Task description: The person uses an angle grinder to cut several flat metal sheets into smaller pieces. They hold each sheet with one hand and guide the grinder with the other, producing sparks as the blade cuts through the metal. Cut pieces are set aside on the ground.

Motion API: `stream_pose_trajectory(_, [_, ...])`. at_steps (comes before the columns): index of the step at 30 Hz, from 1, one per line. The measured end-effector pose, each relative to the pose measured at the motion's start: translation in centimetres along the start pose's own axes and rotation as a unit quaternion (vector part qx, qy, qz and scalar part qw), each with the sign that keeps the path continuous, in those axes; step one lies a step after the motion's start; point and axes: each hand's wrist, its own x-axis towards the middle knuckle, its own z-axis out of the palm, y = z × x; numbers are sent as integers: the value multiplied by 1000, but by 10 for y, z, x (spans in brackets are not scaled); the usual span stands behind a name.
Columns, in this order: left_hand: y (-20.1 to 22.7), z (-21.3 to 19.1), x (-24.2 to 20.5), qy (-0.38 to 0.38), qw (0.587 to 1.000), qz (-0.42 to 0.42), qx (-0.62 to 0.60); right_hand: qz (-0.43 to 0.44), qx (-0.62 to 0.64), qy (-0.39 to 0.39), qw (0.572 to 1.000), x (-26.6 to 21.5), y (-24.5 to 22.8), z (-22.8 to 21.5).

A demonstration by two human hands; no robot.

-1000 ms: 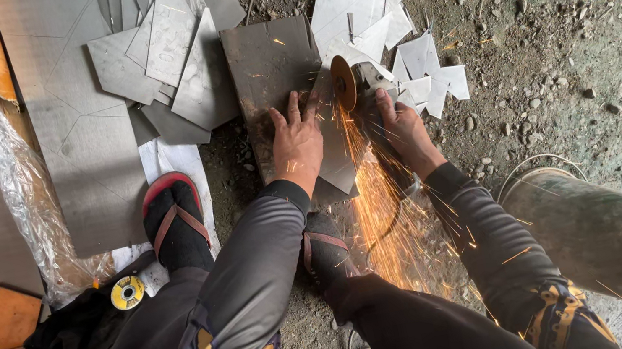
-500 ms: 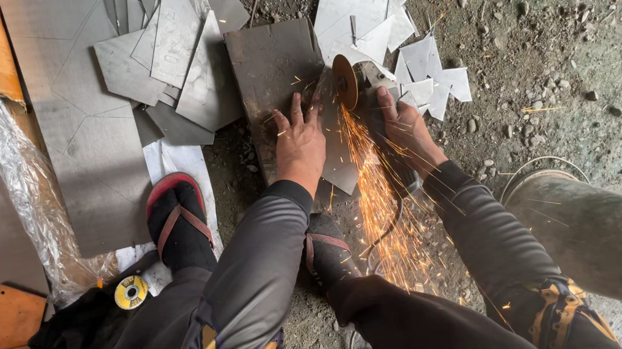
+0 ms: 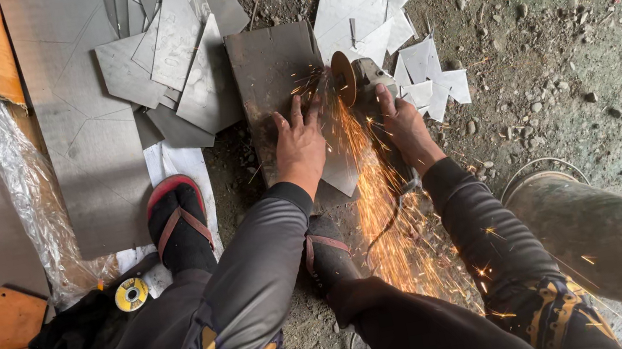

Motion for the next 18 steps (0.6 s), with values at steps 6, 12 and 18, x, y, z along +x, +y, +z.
stream_pose_trajectory(6, [2,9,7,54,998,-14,25,-8,62,-7,998,-1,-7,-2])
stream_pose_trajectory(12, [1,7,6,20,1000,-10,11,-22,0,12,1000,3,-5,0])
stream_pose_trajectory(18, [0,0,2,11,1000,-8,27,1,17,-6,1000,-1,-9,-2])
